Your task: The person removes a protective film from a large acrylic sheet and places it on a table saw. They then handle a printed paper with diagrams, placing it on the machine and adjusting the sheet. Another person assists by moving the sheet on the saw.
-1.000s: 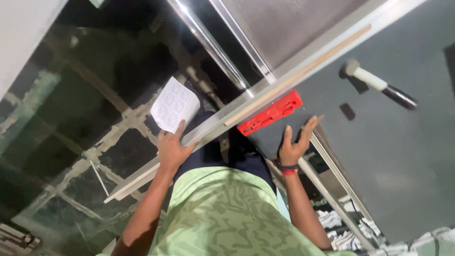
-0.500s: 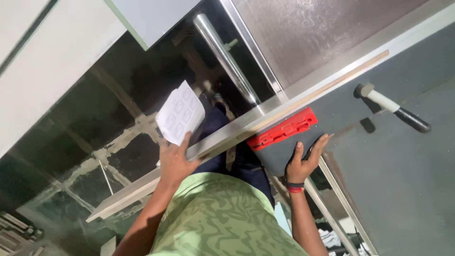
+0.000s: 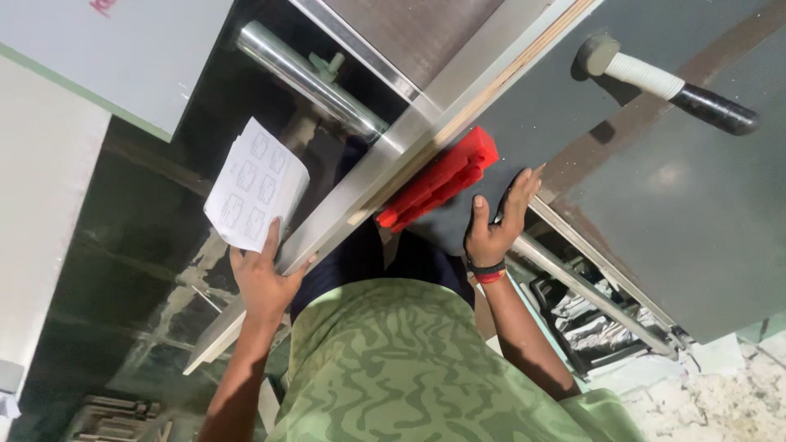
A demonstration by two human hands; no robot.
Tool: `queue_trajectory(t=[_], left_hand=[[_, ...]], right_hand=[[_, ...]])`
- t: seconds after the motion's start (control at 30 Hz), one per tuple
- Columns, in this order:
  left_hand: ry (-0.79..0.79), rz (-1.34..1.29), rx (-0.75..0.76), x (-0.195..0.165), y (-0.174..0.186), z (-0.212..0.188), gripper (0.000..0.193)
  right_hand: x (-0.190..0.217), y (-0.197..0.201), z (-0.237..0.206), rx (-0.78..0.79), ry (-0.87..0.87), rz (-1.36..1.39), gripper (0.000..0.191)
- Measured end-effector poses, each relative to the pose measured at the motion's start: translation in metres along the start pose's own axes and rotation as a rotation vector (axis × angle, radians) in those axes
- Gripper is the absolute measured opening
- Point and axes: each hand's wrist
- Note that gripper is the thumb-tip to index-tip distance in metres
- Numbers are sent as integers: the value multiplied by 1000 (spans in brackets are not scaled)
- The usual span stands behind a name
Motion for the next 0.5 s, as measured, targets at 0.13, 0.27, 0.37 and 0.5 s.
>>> queue_trajectory(t=[0.13,0.27,0.37,0.5], left_hand=[[8,-51,1,1,4,6,82],[14,-66,29,2,7,7,81],[20,-66,64,3,12,11,81],[-3,-71,75,2,21,19,80]], right_hand=[[4,-3,6,-7,14,-3,72],[7,-3,4,-3,14,-8,72],[11,-4,4,10,-22,5,73],[17,-4,11,6,-20,-32,72]])
Point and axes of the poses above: each hand's wrist, its own z-axis towards the middle knuckle, its own y-axis out of the back of the hand, x = y × z, and after that the axes turned 1 degree about -x, right-handed
